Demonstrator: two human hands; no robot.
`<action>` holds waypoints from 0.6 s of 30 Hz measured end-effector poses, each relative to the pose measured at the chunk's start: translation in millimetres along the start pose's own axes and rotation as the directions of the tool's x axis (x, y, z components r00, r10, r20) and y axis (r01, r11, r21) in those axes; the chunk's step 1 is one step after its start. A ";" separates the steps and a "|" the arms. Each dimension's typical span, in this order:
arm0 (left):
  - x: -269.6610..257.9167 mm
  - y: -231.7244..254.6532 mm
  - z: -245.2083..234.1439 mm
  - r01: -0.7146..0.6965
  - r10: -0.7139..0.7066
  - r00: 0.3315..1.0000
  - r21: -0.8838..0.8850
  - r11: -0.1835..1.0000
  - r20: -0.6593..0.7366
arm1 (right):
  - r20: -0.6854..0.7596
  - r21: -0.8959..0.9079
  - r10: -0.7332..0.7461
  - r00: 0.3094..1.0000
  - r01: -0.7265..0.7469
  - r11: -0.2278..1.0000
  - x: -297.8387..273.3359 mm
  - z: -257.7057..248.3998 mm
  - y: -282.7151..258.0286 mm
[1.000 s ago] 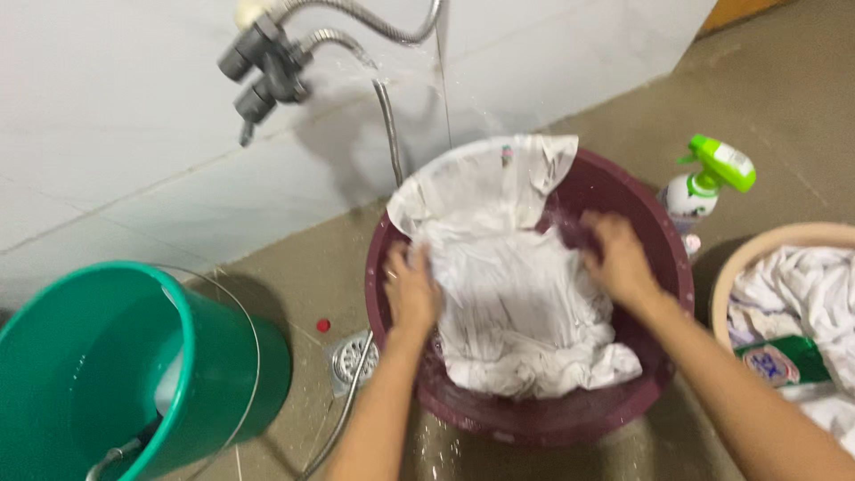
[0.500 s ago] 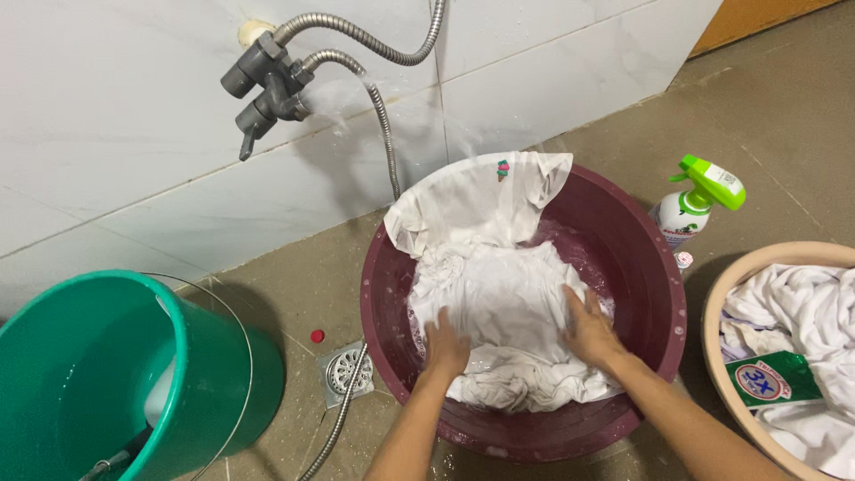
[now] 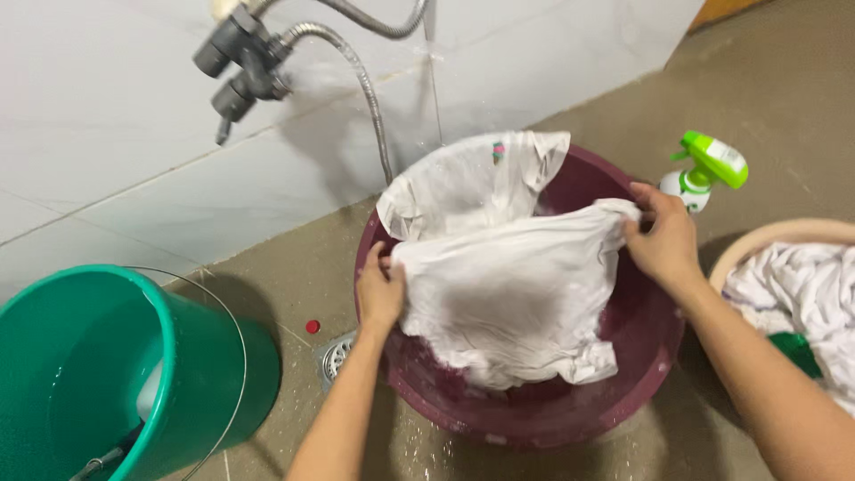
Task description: The person hand-washes white clothes in a maroon basin filled with soapy water. They scrub the fabric, rinse it under a shower head, and transfer the washed items to a beige basin.
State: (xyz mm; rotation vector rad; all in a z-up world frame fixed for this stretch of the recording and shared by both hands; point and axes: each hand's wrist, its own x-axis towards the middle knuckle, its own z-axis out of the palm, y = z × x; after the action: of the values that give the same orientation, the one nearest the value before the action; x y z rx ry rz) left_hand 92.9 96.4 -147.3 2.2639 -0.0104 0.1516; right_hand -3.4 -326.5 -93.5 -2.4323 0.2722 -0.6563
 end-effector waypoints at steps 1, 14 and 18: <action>-4.1 7.7 1.1 -0.160 0.168 0.984 0.124 0.979 -0.058 | -0.070 -0.116 -0.166 0.984 0.157 0.981 3.2 -0.9 -7.8; -83.3 15.1 63.6 -0.437 -0.310 0.542 0.577 0.690 0.781 | 0.843 -0.382 0.240 0.482 0.221 0.897 -105.1 72.7 -32.5; -92.4 14.4 55.9 -0.419 -0.159 0.683 0.562 0.714 0.712 | 0.819 -0.276 -0.059 0.570 0.482 0.832 -114.9 79.3 -35.4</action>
State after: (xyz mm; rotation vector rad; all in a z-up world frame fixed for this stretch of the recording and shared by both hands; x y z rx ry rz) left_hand 6.3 40.3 -182.3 2.9246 -0.6726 -0.8346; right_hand -59.7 -220.2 -172.7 -2.9980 -0.3929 0.5085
